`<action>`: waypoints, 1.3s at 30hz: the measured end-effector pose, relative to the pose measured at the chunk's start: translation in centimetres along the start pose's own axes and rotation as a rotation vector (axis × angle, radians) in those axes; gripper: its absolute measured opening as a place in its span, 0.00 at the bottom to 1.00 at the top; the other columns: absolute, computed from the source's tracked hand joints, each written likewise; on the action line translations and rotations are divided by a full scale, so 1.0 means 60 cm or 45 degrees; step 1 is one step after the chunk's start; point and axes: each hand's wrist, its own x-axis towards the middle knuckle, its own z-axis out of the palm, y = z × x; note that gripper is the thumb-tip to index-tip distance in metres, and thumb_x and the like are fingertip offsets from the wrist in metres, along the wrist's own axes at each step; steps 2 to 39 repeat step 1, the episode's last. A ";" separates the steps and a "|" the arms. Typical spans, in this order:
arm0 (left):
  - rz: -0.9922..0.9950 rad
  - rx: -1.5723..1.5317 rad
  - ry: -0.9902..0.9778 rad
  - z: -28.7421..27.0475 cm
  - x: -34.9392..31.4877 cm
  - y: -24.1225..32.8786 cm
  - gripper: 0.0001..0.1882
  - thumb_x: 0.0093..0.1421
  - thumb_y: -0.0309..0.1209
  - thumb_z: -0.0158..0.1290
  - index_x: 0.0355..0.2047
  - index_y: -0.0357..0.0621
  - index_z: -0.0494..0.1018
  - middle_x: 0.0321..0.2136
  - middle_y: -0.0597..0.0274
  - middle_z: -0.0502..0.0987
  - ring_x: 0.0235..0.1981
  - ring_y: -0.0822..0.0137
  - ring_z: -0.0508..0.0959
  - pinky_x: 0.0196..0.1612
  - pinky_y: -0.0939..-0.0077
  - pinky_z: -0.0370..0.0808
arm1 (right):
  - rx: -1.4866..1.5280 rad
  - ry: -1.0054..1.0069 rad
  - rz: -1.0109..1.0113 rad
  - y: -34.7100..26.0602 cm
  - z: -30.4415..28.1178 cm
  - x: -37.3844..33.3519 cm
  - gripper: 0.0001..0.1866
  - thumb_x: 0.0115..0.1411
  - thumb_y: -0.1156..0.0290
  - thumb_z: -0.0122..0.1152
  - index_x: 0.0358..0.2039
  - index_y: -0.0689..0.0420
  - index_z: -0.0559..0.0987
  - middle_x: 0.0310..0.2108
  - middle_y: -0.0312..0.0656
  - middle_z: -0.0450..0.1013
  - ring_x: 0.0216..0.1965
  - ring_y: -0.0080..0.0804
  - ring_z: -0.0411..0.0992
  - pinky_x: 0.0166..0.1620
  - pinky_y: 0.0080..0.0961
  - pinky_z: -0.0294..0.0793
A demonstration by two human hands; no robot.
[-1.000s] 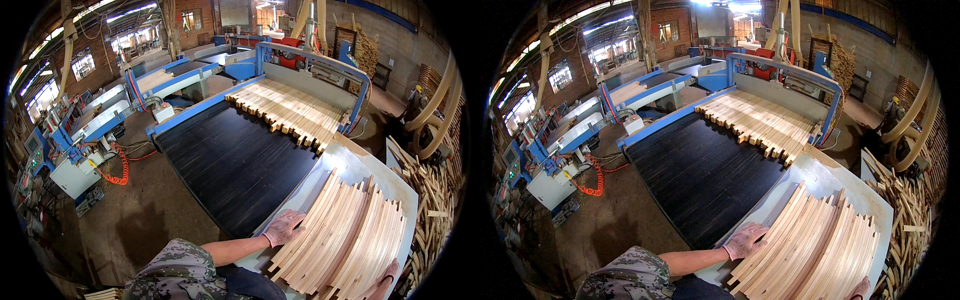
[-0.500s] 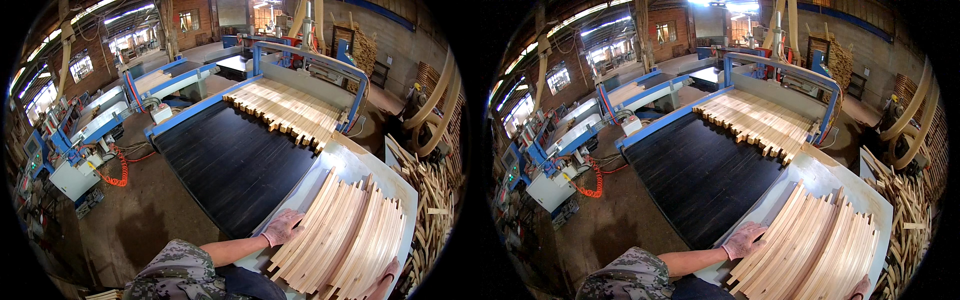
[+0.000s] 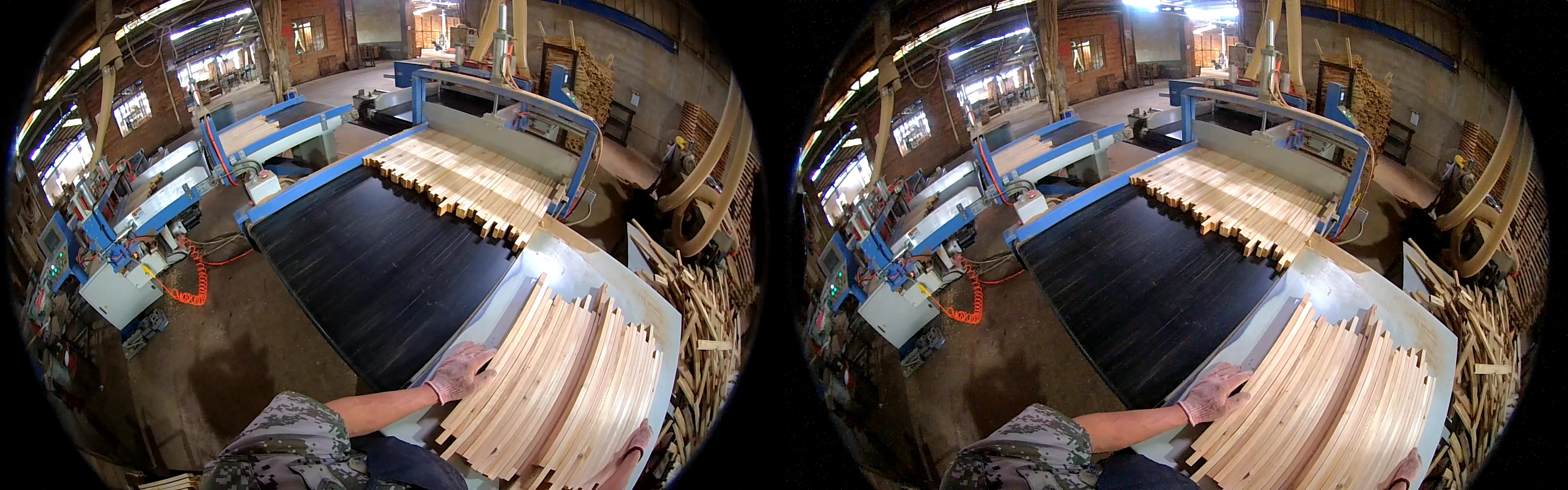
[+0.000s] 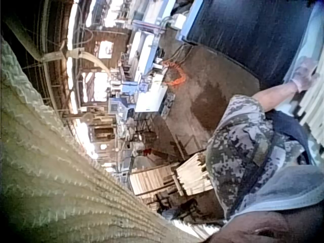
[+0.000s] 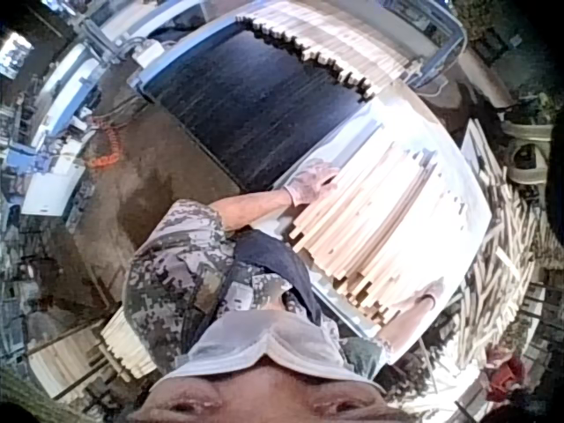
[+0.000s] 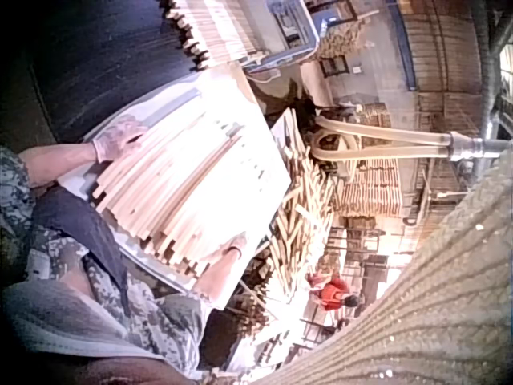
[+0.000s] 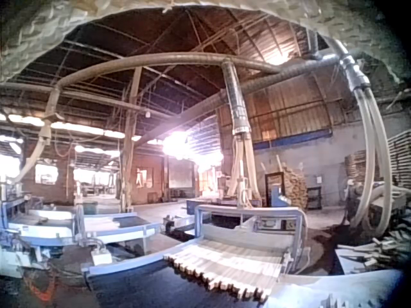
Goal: The person sorts and aligns wood strips on a table, places them onto a conveyor belt, and retrieves a stack of wood strips from a nearby sorting station to continue the process.
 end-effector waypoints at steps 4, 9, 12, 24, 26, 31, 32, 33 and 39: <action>-0.002 0.000 -0.011 0.001 0.001 0.000 0.30 0.72 0.48 0.49 0.65 0.38 0.70 0.62 0.42 0.75 0.68 0.48 0.69 0.77 0.53 0.54 | 0.003 -0.002 0.002 0.000 0.003 -0.001 0.60 0.64 0.29 0.56 0.80 0.57 0.44 0.80 0.48 0.48 0.80 0.40 0.45 0.80 0.34 0.42; -0.002 0.000 -0.011 0.001 0.001 0.000 0.30 0.72 0.48 0.49 0.65 0.38 0.70 0.62 0.42 0.75 0.68 0.48 0.69 0.77 0.53 0.54 | 0.003 -0.002 0.002 0.000 0.003 -0.001 0.60 0.64 0.29 0.56 0.80 0.57 0.44 0.80 0.48 0.48 0.80 0.40 0.45 0.80 0.34 0.42; -0.002 0.000 -0.011 0.001 0.001 0.000 0.30 0.72 0.48 0.49 0.65 0.38 0.70 0.62 0.42 0.75 0.68 0.48 0.69 0.77 0.53 0.54 | 0.003 -0.002 0.002 0.000 0.003 -0.001 0.60 0.64 0.29 0.56 0.80 0.57 0.44 0.80 0.48 0.48 0.80 0.40 0.45 0.80 0.34 0.42; -0.002 0.000 -0.011 0.001 0.001 0.000 0.30 0.72 0.48 0.49 0.65 0.38 0.70 0.62 0.42 0.75 0.68 0.48 0.69 0.77 0.53 0.54 | 0.003 -0.002 0.002 0.000 0.003 -0.001 0.60 0.64 0.29 0.56 0.80 0.57 0.44 0.80 0.48 0.48 0.80 0.40 0.45 0.80 0.34 0.42; -0.002 0.000 -0.011 0.001 0.001 0.000 0.30 0.72 0.48 0.49 0.65 0.38 0.70 0.62 0.42 0.75 0.68 0.48 0.69 0.77 0.53 0.54 | 0.003 -0.002 0.002 0.000 0.003 -0.001 0.60 0.64 0.29 0.56 0.80 0.57 0.44 0.80 0.48 0.48 0.80 0.40 0.45 0.80 0.34 0.42; -0.002 0.000 -0.011 0.001 0.001 0.000 0.30 0.72 0.48 0.49 0.65 0.38 0.70 0.62 0.42 0.75 0.68 0.48 0.69 0.77 0.53 0.54 | 0.003 -0.002 0.002 0.000 0.003 -0.001 0.60 0.64 0.29 0.56 0.80 0.57 0.44 0.80 0.48 0.48 0.80 0.40 0.45 0.80 0.34 0.42; -0.002 0.000 -0.011 0.001 0.001 0.000 0.30 0.72 0.48 0.49 0.65 0.38 0.70 0.62 0.42 0.75 0.68 0.48 0.69 0.77 0.53 0.54 | 0.003 -0.002 0.002 0.000 0.003 -0.001 0.60 0.64 0.29 0.56 0.80 0.57 0.44 0.80 0.48 0.48 0.80 0.40 0.45 0.80 0.34 0.42; -0.002 0.000 -0.011 0.001 0.001 0.000 0.30 0.72 0.48 0.49 0.65 0.38 0.70 0.62 0.42 0.75 0.68 0.48 0.69 0.77 0.53 0.54 | 0.003 -0.002 0.002 0.000 0.003 -0.001 0.60 0.64 0.29 0.56 0.80 0.57 0.44 0.80 0.48 0.48 0.80 0.40 0.45 0.80 0.34 0.42; -0.002 0.000 -0.011 0.001 0.001 0.000 0.30 0.72 0.48 0.49 0.65 0.38 0.70 0.62 0.42 0.75 0.68 0.48 0.69 0.77 0.53 0.54 | 0.003 -0.002 0.002 0.000 0.003 -0.001 0.60 0.64 0.29 0.56 0.80 0.57 0.44 0.80 0.48 0.48 0.80 0.40 0.45 0.80 0.34 0.42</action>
